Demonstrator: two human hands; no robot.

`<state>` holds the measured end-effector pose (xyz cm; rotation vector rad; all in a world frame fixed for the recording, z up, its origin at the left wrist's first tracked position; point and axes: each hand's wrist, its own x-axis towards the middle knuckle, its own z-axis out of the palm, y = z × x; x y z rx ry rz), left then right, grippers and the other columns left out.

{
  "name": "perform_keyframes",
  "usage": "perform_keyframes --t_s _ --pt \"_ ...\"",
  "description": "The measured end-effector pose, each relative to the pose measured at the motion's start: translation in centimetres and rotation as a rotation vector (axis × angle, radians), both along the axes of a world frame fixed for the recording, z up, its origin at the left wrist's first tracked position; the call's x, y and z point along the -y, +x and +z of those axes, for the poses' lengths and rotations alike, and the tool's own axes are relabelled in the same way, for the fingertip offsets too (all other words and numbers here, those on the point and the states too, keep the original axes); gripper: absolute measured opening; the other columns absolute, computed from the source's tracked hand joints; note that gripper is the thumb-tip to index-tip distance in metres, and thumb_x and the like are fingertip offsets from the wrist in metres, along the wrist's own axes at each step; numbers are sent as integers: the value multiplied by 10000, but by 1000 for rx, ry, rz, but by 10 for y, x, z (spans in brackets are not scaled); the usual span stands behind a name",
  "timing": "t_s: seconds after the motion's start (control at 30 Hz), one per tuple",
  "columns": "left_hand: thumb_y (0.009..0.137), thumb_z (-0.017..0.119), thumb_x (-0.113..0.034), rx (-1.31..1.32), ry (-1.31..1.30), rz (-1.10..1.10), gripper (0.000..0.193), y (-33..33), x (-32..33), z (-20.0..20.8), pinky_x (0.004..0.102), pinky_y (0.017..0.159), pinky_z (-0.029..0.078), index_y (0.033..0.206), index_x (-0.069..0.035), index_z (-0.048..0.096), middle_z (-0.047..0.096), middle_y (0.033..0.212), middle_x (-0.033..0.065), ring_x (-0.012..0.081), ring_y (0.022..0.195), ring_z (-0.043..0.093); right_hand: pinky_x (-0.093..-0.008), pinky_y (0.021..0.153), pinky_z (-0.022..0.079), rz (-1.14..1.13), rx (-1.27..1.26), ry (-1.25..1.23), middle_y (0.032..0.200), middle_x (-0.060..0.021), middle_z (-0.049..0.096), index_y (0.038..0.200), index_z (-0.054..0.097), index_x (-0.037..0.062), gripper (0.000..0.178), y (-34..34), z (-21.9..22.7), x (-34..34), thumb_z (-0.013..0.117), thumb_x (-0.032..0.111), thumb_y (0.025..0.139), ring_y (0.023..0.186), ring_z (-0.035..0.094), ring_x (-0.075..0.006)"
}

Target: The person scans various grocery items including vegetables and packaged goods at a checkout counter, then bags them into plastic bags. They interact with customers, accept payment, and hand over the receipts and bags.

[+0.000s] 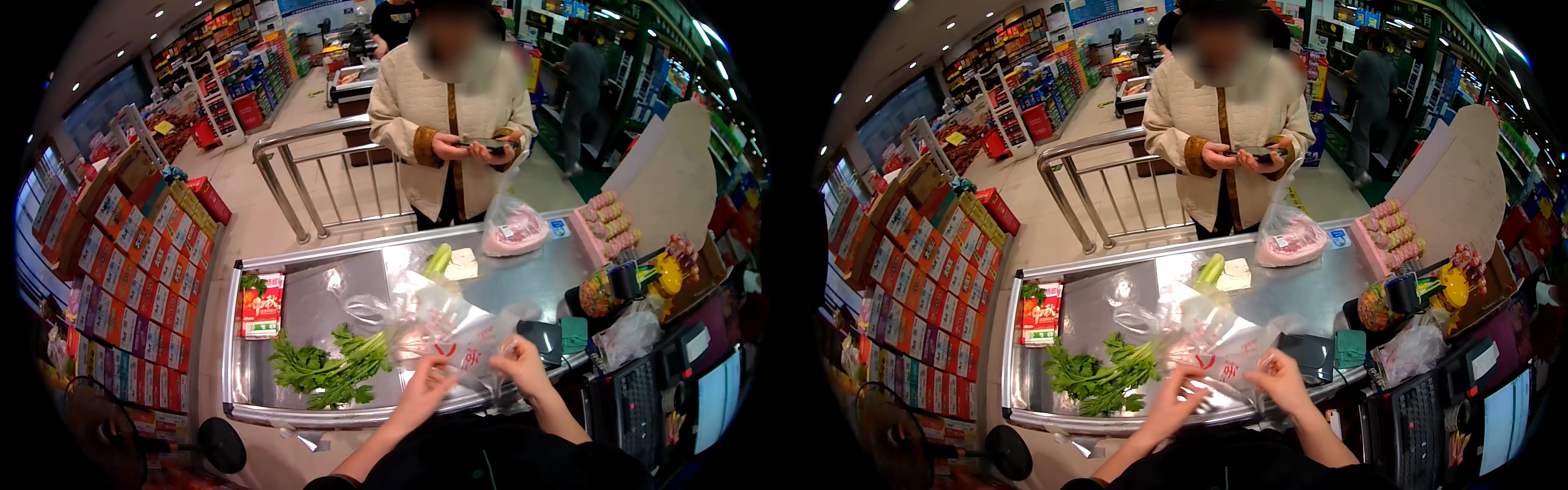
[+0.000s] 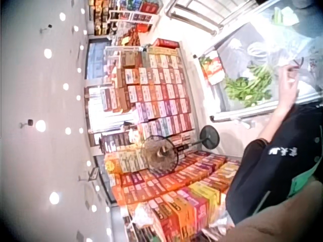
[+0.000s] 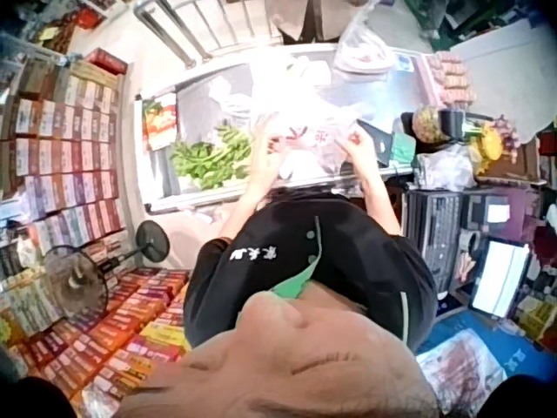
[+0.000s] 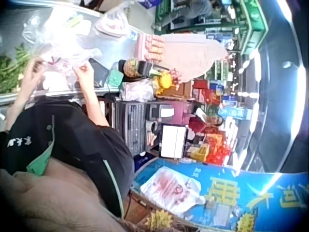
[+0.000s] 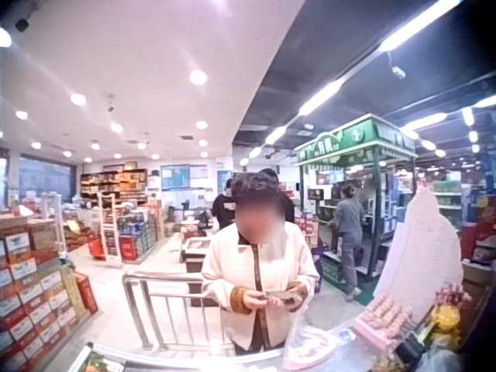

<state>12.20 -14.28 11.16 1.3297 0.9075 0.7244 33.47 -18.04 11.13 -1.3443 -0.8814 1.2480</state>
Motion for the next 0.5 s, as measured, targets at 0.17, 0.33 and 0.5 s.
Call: perform_keyframes --t_s 0.17,0.33,0.5 --pt "846 631 -133 380 -374 -176 193 41 9 -38 232 695 434 924 -64 469 509 837 46 95 758 533 -264 491 356 93 570 127 556 -51 421 674 466 5 227 -31 -23 9 689 48 671 548 379 -81" --pt "883 543 -81 596 -718 -15 90 41 0 -44 285 760 478 858 -68 457 577 874 101 183 838 587 -293 447 328 115 650 39 490 -55 410 579 431 10 366 -14 -8 13 744 157 700 480 354 -111" --pt "903 485 -64 705 -621 163 68 15 -39 -31 347 756 521 848 -64 445 590 904 132 246 853 613 -223 455 282 -330 403 98 501 55 378 528 368 67 409 43 -10 15 741 80 695 512 343 -29"
